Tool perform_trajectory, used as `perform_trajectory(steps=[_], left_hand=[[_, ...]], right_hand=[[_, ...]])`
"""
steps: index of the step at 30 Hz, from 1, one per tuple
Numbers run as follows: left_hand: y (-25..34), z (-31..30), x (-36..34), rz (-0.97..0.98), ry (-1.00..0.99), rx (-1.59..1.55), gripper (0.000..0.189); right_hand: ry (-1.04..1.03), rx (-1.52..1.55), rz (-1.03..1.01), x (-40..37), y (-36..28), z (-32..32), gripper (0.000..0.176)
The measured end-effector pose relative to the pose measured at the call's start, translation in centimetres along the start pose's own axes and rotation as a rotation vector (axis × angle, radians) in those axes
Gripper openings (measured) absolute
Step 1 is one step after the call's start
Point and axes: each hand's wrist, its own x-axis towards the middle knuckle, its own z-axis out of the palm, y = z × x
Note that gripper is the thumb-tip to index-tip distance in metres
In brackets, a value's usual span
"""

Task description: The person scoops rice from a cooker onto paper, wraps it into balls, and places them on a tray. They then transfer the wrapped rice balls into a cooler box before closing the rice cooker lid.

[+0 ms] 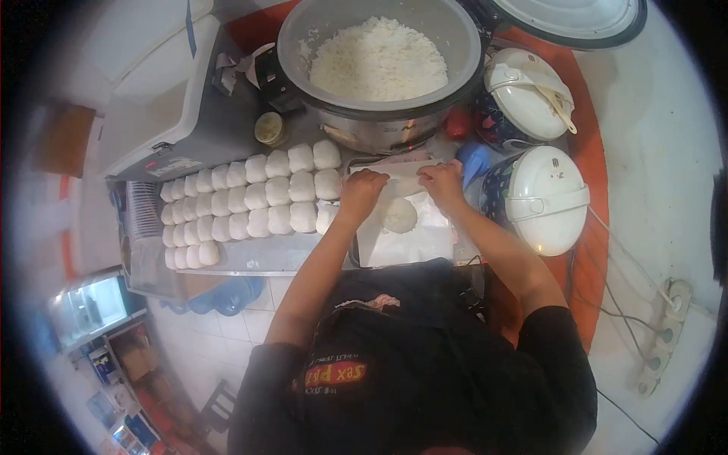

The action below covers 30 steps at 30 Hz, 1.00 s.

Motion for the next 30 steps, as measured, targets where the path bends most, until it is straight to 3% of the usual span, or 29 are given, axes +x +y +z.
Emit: perform_trajectory(steps=[2,9,12,14,15,17,19,23,25,30], left_hand=[[-0.1,-0.4,0.1,0.089,0.102,0.003,0.011],[-0.6,-1.1,-0.1,0.101,0.180,0.102,0.009],[-1.3,-1.2,-0.7,-0.026,0.223,0.045,0.014],[-2.5,-2.1,-1.5,-0.278,0.042,0.027,0.018],[-2.9,-2.4,-1.9,-0.278,0.039,0.029,0.018],[-3.2,-3.0,-2.7,-0.545,0.047,-0.362,0.019],[-2.2,-4.2,-2.7,-0.593,0.044,-0.412,0.019],[-2.2,-3.4,-3.3,-0.661,0.069,-0.540,0.021],[-2.0,-3.4,-3.2,-0.685,0.054,-0.531,0.021],[-2.8,-2.7,-3.6,-0.657,0.093,-0.554,0.023]], right_hand=[[-0.022,0.015,0.028,0.4,0.1,-0.1,0.009],[0.075,-0.030,-0.040,1.2,0.6,0.5,0.009],[0.006,-0.012,0.000,1.2,0.4,0.0,0.009],[-0.027,-0.003,0.029,1.4,0.7,0.3,0.009],[0.015,-0.023,0.032,1.3,0.8,0.6,0.008],[0.055,-0.039,0.037,1.2,0.5,1.1,0.008],[0.375,-0.092,0.010,0.8,-1.8,1.8,0.013],[0.272,0.219,-0.027,0.2,-6.3,3.9,0.014],[0.127,0.372,0.079,-0.1,-7.8,5.3,0.011],[0.186,0.375,0.050,0.3,-8.5,6.3,0.015]])
